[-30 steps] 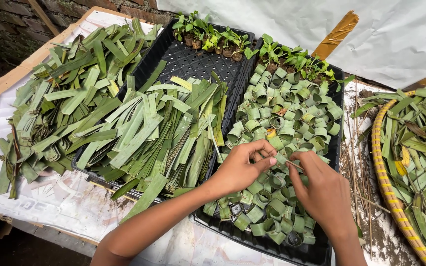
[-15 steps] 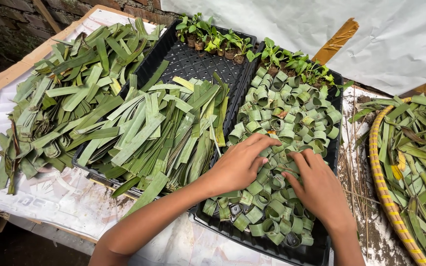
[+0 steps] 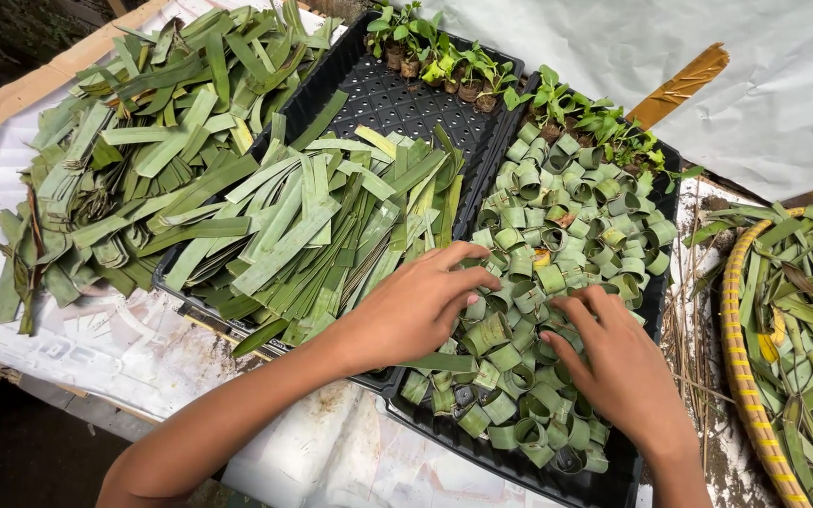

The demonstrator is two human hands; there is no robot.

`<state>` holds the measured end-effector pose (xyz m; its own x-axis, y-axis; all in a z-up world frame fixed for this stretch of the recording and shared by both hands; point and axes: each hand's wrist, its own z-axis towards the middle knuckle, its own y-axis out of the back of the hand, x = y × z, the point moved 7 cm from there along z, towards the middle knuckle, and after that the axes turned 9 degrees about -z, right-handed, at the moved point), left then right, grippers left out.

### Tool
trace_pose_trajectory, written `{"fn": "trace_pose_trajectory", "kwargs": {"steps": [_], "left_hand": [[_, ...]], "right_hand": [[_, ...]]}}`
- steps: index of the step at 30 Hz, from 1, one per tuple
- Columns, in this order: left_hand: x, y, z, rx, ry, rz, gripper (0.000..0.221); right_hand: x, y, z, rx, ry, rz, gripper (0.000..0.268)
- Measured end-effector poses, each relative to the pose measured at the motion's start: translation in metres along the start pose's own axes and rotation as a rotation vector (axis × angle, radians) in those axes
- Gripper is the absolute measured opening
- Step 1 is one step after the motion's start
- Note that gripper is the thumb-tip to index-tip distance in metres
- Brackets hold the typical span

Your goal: Folding long green leaves into small square seedling pots and arranging them in a tray.

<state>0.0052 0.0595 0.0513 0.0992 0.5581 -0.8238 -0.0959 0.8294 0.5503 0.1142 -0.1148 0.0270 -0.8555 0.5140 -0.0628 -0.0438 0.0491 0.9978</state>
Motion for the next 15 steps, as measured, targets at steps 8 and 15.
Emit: {"fn": "trace_pose_trajectory", "kwargs": {"steps": [8, 15], "left_hand": [[0.066, 0.043, -0.043, -0.256, 0.207, 0.465, 0.041], [0.093, 0.056, -0.068, -0.289, 0.260, 0.313, 0.040]], "right_hand": [[0.083, 0.018, 0.054, -0.164, 0.352, 0.086, 0.029], [0.125, 0.012, 0.117, -0.174, 0.351, 0.206, 0.033]]}}
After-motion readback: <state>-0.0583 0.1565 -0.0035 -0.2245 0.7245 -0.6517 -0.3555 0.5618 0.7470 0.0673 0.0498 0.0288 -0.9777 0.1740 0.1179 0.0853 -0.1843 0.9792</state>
